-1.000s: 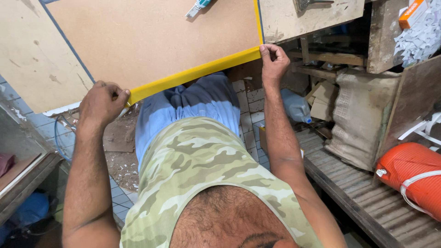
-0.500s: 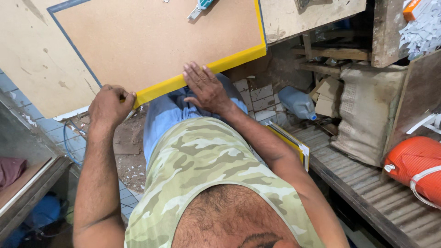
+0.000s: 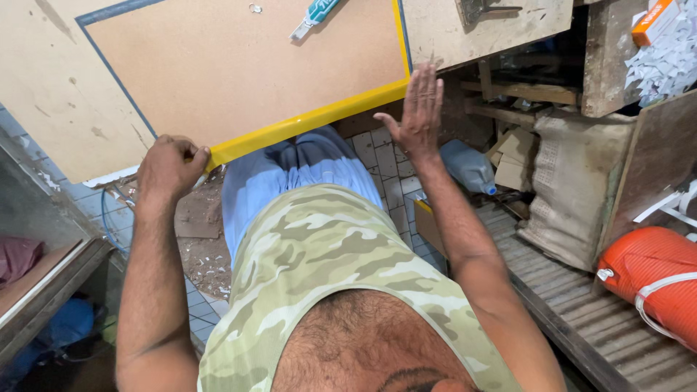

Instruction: The person applies yellow tape along the edges of a rectangular cardboard board, cuts the tape with a utility knife, and places small white paper pieces on the taped edges. The person then uses pliers to adjust the utility knife blade before continuing to tape another board.

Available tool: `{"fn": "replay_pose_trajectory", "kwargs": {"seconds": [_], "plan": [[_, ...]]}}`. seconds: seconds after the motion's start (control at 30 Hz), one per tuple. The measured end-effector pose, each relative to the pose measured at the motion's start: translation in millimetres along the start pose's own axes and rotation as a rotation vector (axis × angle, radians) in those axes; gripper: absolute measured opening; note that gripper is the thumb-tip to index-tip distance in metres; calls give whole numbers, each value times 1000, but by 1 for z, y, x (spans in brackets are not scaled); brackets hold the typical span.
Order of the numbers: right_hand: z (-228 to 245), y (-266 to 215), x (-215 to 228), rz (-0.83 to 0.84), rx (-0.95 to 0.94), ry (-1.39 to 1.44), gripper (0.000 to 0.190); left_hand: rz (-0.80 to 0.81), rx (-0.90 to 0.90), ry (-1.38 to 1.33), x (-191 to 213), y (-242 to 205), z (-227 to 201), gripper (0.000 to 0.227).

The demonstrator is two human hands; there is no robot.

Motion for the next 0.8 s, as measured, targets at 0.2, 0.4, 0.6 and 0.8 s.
{"fn": "replay_pose_trajectory", "kwargs": {"seconds": [0.2,0.4,0.6,0.8], "plan": [[124,-2,-4,125,134,153,100,-24,-62,17,5,0,-5,30],[147,4,-2,139,8,83,98,99,-543,-135,38,-44,10,39],[152,-1,-8,109,6,88,98,401,-317,-281,64,-56,79,38],[152,-2,-9,154,-42,24,100,333,-450,-282,33,-22,110,32]]}}
Point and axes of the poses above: each hand's wrist, its own y-axis towards the middle knuckle, its own x-axis out of the back of the hand, z = x × y, the point moved 2 cm from there along y, towards the middle knuckle, and after that the axes turned 11 degrees about z, right-handed, at the moved point
